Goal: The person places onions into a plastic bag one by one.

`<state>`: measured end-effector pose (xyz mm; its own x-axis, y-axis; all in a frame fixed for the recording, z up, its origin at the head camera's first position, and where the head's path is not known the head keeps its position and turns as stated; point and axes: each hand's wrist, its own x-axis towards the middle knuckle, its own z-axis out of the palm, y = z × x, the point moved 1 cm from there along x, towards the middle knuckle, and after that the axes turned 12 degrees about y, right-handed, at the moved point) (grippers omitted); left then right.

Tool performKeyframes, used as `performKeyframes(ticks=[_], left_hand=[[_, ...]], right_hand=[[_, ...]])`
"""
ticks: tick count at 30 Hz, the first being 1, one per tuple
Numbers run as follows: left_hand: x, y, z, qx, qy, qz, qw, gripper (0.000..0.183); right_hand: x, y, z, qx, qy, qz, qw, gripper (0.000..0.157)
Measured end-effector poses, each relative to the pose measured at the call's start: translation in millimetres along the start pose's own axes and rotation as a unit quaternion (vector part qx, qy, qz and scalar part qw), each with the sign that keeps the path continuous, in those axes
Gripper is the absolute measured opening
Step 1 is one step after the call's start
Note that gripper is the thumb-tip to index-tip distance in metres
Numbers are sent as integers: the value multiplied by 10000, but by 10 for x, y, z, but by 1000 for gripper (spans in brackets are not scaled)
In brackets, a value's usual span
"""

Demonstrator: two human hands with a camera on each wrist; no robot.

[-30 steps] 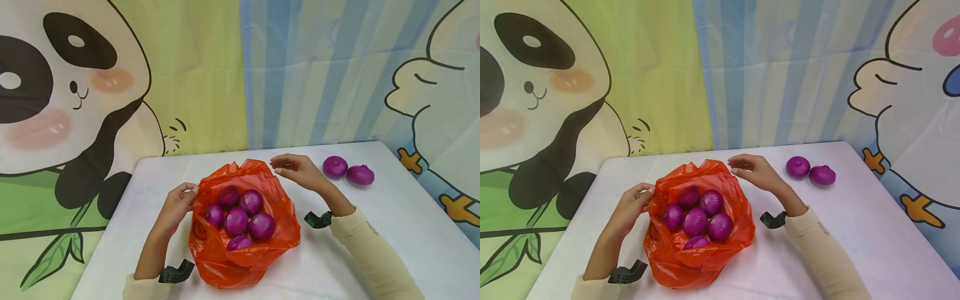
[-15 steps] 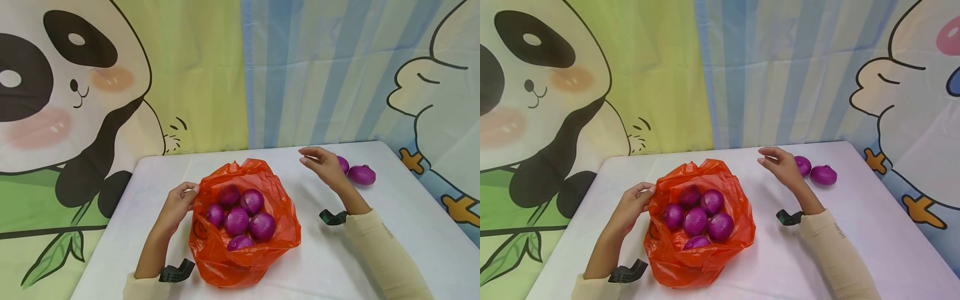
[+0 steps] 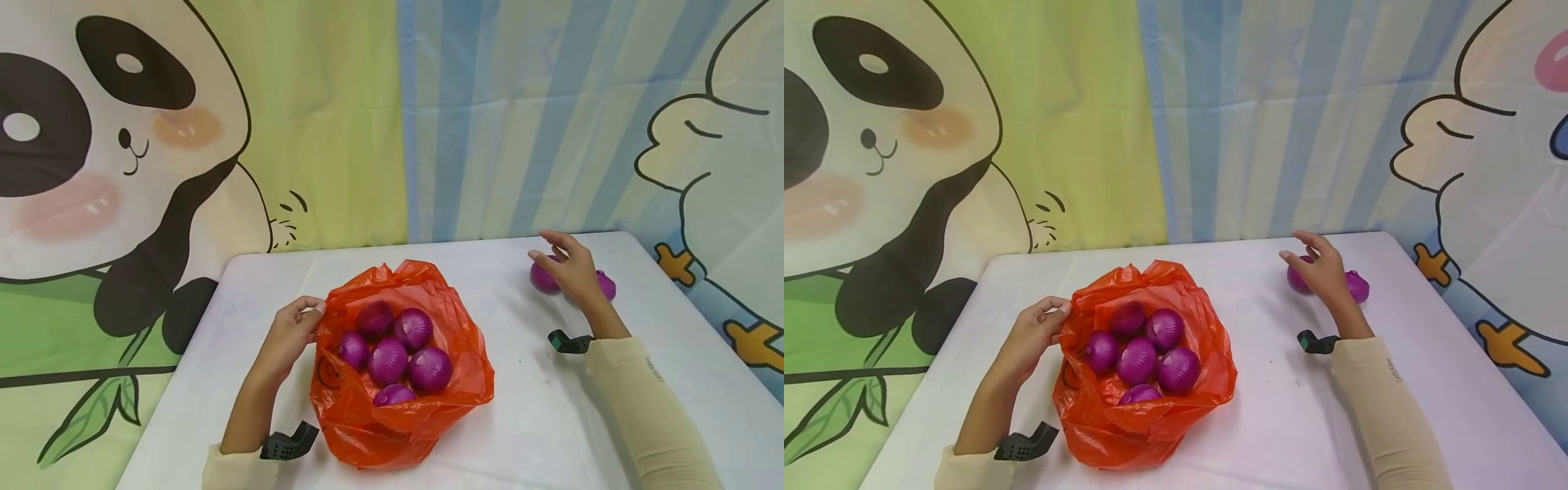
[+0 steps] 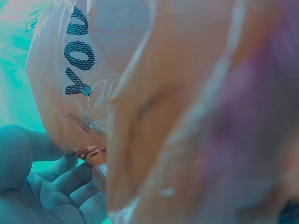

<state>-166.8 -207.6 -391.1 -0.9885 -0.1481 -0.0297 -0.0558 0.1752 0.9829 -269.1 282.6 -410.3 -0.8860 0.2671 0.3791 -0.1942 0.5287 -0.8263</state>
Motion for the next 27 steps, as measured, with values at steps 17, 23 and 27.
performKeyframes(ticks=[17, 23, 27], left_hand=[[-5, -4, -10, 114, 40, -67, 9999, 24], [-7, 1, -8, 82, 27, -46, 10000, 26], [-1, -5, 0, 82, 45, -35, 10000, 25]], right_hand=[[22, 318, -12, -460, -473, 602, 9960, 83], [16, 432, 109, -662, -1159, 775, 9880, 89], [-25, 480, 147, -589, -1292, 808, 9866, 93]])
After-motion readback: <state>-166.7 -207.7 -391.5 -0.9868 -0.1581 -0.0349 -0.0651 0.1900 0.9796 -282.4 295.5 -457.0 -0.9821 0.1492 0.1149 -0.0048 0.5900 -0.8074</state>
